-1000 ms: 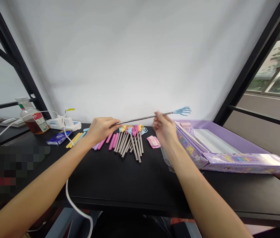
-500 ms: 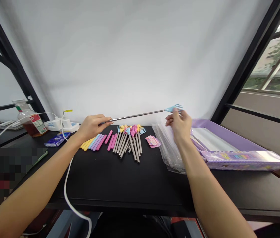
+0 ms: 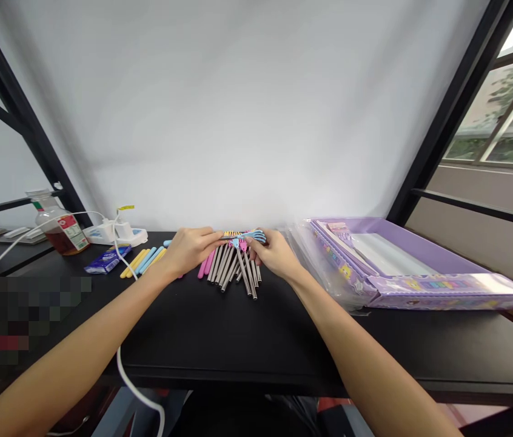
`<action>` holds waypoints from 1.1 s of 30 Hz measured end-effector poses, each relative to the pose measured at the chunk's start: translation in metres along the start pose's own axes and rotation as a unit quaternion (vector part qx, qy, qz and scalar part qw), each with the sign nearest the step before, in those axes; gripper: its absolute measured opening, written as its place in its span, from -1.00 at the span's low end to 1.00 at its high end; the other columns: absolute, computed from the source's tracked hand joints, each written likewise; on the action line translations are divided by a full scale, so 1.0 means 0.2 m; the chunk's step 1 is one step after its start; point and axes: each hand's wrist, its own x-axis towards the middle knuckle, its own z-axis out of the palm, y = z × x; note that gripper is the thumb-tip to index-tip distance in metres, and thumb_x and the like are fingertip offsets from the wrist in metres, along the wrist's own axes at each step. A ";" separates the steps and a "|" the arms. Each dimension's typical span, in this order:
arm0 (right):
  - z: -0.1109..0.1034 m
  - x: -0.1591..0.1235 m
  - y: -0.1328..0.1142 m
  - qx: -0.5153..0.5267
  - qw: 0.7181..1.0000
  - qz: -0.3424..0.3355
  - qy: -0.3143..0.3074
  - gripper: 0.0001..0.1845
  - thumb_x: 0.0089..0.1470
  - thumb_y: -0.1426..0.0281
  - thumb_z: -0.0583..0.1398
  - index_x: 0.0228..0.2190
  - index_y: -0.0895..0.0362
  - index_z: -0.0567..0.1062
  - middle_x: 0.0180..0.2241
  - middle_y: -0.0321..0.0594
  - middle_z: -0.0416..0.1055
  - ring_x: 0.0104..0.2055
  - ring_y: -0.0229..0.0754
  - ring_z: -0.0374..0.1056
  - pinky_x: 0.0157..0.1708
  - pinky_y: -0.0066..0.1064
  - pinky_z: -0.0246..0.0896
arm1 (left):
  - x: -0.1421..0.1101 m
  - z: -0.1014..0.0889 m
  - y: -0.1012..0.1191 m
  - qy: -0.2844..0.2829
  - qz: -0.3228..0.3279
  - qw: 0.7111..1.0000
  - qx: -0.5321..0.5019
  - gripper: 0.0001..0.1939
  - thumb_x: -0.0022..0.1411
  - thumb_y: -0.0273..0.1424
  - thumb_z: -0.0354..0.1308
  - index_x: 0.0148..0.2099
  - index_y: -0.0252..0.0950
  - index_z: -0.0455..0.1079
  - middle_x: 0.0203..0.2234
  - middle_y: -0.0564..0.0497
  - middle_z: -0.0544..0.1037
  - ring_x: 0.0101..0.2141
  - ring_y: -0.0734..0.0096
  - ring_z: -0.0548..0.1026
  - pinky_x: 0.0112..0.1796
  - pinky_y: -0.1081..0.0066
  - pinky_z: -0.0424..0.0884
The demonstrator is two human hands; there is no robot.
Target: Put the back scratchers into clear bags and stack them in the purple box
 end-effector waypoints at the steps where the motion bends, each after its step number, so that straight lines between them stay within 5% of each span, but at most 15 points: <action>1: 0.02 0.00 0.00 0.005 1.000 -0.003 -0.001 -0.54 -0.03 0.00 0.34 -0.55 0.16 0.46 -0.67 -0.29 0.41 -0.71 -0.35 0.26 -0.71 -0.55 0.13 | 0.00 0.00 0.01 0.000 -0.003 1.000 -0.006 -0.65 0.45 -0.21 -0.06 -0.14 -0.23 0.52 -0.41 -0.01 0.56 -0.44 0.39 0.49 -0.47 0.43 0.20; 6: 0.01 0.01 -0.03 0.044 0.999 0.005 0.016 -0.56 -0.06 0.03 0.36 -0.49 0.17 0.52 -0.54 -0.24 0.48 -0.61 -0.32 0.34 -0.60 -0.51 0.28 | 0.01 0.02 0.02 0.021 -0.030 0.998 -0.057 -0.64 0.45 -0.17 -0.04 -0.08 -0.22 0.52 -0.36 -0.01 0.59 -0.39 0.38 0.53 -0.41 0.43 0.28; 13: -0.02 0.02 -0.06 0.100 0.992 0.020 0.073 -0.58 -0.12 0.06 0.41 -0.51 0.17 0.51 -0.54 -0.28 0.44 -0.56 -0.36 0.29 -0.57 -0.52 0.25 | 0.00 0.05 0.02 0.005 -0.032 0.995 -0.095 -0.64 0.46 -0.26 -0.05 0.18 -0.21 0.37 -0.11 -0.03 0.62 -0.20 0.32 0.59 -0.21 0.41 0.41; 20: -0.05 0.04 -0.07 0.108 0.990 0.032 0.084 -0.60 -0.12 0.13 0.43 -0.50 0.19 0.49 -0.53 -0.27 0.42 -0.57 -0.34 0.28 -0.60 -0.49 0.23 | 0.02 -0.01 -0.02 -0.056 -0.068 0.993 -0.081 -0.66 0.45 -0.27 -0.06 0.13 -0.18 0.43 -0.09 -0.04 0.62 -0.17 0.27 0.59 -0.17 0.39 0.43; 22: -0.16 0.06 -0.09 0.166 0.963 0.026 0.210 -0.68 -0.04 0.26 0.41 -0.53 0.17 0.43 -0.59 -0.35 0.34 -0.61 -0.38 0.22 -0.63 -0.52 0.18 | 0.01 -0.04 -0.13 -0.096 -0.122 0.986 -0.054 -0.69 0.42 -0.29 -0.01 0.07 -0.18 0.50 -0.11 -0.05 0.63 -0.13 0.20 0.58 -0.15 0.35 0.42; 23: -0.23 0.07 -0.11 0.214 0.921 0.010 0.327 -0.70 0.04 0.35 0.36 -0.55 0.15 0.38 -0.63 -0.41 0.26 -0.64 -0.41 0.16 -0.65 -0.55 0.16 | -0.01 -0.05 -0.19 -0.122 -0.170 0.977 -0.035 -0.71 0.39 -0.32 0.03 0.01 -0.18 0.54 -0.14 -0.08 0.64 -0.13 0.16 0.58 -0.15 0.33 0.42; 25: -0.39 0.08 -0.12 0.308 0.780 -0.012 0.545 -0.65 0.20 0.49 0.20 -0.57 0.12 0.23 -0.65 -0.49 0.12 -0.69 -0.44 0.00 -0.69 -0.60 0.07 | -0.04 -0.08 -0.32 -0.183 -0.282 0.942 0.006 -0.73 0.31 -0.38 0.10 -0.04 -0.20 0.59 -0.21 -0.14 0.65 -0.16 0.08 0.58 -0.20 0.30 0.42; 28: -0.57 0.07 -0.11 0.327 0.725 -0.018 0.605 -0.62 0.35 0.46 0.02 -0.55 0.10 0.17 -0.62 -0.47 0.05 -0.69 -0.44 -0.01 -0.68 -0.65 0.09 | -0.08 -0.10 -0.41 -0.221 -0.344 0.912 0.040 -0.68 0.26 -0.38 0.13 0.01 -0.16 0.58 -0.19 -0.18 0.63 -0.16 0.02 0.57 -0.24 0.29 0.42; 33: -0.60 0.05 -0.09 0.344 0.730 -0.033 0.590 -0.67 0.35 0.44 0.01 -0.50 0.06 0.20 -0.63 -0.45 0.10 -0.67 -0.41 0.05 -0.67 -0.61 0.13 | -0.08 -0.11 -0.39 -0.219 -0.297 0.923 0.111 -0.68 0.32 -0.37 0.05 -0.01 -0.22 0.58 -0.25 -0.21 0.63 -0.17 0.04 0.58 -0.20 0.29 0.38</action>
